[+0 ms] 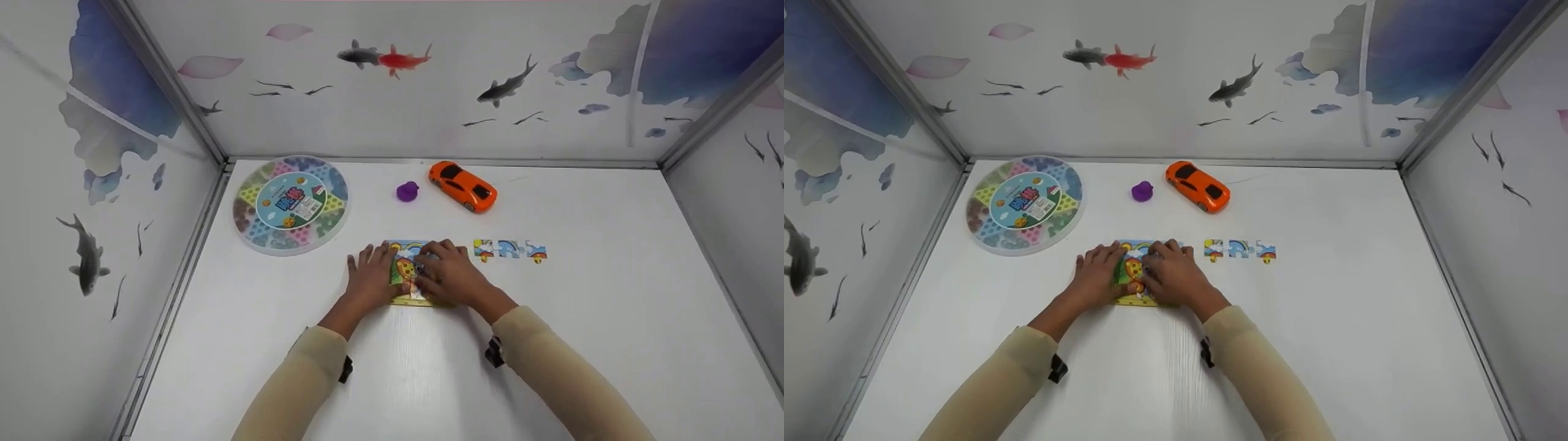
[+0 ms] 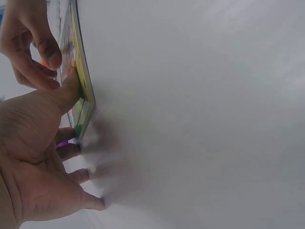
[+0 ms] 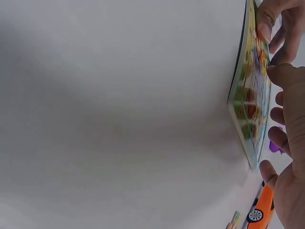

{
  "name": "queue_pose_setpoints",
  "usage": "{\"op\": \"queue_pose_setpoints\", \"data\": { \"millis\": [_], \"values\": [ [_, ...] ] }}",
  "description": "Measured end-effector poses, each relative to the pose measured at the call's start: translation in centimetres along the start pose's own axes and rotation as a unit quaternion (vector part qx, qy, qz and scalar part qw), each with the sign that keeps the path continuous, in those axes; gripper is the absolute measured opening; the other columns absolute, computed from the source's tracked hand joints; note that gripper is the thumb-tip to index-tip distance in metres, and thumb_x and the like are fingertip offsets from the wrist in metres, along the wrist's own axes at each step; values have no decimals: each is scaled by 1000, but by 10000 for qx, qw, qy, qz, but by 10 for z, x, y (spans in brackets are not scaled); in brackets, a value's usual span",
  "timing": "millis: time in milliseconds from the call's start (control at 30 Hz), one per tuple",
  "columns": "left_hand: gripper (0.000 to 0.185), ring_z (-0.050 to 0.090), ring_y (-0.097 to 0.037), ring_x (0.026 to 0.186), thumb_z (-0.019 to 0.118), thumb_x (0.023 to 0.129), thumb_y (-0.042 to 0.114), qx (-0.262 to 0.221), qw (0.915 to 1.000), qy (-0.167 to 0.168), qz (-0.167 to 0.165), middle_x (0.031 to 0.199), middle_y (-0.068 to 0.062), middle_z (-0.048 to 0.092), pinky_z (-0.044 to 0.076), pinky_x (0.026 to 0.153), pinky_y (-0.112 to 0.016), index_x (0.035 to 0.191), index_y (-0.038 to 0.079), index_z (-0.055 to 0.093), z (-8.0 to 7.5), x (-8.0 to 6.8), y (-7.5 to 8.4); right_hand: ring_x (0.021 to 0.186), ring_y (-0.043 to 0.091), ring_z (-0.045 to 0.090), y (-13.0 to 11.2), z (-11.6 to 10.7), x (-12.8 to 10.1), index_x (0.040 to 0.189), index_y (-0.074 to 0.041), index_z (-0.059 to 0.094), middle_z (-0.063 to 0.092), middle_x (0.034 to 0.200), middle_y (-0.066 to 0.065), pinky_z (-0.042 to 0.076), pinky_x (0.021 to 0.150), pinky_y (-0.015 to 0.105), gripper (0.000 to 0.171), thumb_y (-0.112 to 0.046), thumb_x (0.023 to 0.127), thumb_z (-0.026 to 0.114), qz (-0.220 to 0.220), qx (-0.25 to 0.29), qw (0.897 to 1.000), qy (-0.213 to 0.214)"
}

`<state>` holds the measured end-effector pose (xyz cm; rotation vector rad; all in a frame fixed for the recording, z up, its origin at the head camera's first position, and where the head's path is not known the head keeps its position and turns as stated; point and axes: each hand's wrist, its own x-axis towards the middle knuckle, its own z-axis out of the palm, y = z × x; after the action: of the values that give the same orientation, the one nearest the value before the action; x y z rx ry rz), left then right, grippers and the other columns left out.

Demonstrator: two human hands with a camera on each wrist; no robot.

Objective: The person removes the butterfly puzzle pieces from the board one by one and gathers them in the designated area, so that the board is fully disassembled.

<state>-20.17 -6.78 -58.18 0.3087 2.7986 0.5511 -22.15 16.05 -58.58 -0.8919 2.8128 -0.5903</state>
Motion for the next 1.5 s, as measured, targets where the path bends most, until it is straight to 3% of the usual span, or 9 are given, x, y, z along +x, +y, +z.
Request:
{"op": "queue_pose_setpoints", "data": {
  "millis": [233, 633, 867, 1100, 1500],
  "values": [
    [92, 27, -41, 168, 76, 100, 60, 191, 9998, 20, 103, 182, -8, 33, 22, 132, -78, 172, 16, 39, -2, 0, 0, 133, 35, 53, -18, 8, 11, 151, -20, 69, 61, 148, 8, 46, 109, 66, 40, -34, 115, 61, -248, -251, 9992, -173],
    [95, 30, -41, 166, 79, 97, 62, 348, 9992, 69, 188, 180, -6, 36, 24, 132, -77, 172, 18, 40, -1, 2, -6, 135, 34, 50, -31, 13, 22, 139, -18, 73, 58, 151, 6, 46, 109, 65, 31, -32, 112, 68, -54, -202, 9992, -328],
    [96, 34, -39, 165, 81, 95, 63, 313, 9990, 192, 236, 179, -4, 41, 24, 133, -74, 171, 19, 43, -1, 1, -9, 138, 34, 50, -38, 11, 28, 150, -19, 67, 57, 154, 6, 45, 112, 65, 40, -28, 111, 69, 153, -149, 9987, -464],
    [94, 35, -37, 164, 84, 94, 58, 269, 9992, 268, 140, 178, -2, 42, 25, 133, -73, 171, 21, 44, -1, 0, -9, 144, 40, 49, -46, 11, 35, 155, -16, 63, 54, 161, 12, 43, 117, 76, 46, -28, 111, 69, 158, -186, 9982, -551],
    [95, 35, -36, 164, 83, 94, 61, 204, 9995, 234, 37, 178, -2, 42, 24, 134, -72, 171, 22, 44, -1, 2, -9, 137, 37, 49, -48, 14, 41, 151, -12, 62, 56, 148, 11, 44, 113, 73, 44, -25, 110, 71, 411, 139, 9978, -507]
  ]
}}
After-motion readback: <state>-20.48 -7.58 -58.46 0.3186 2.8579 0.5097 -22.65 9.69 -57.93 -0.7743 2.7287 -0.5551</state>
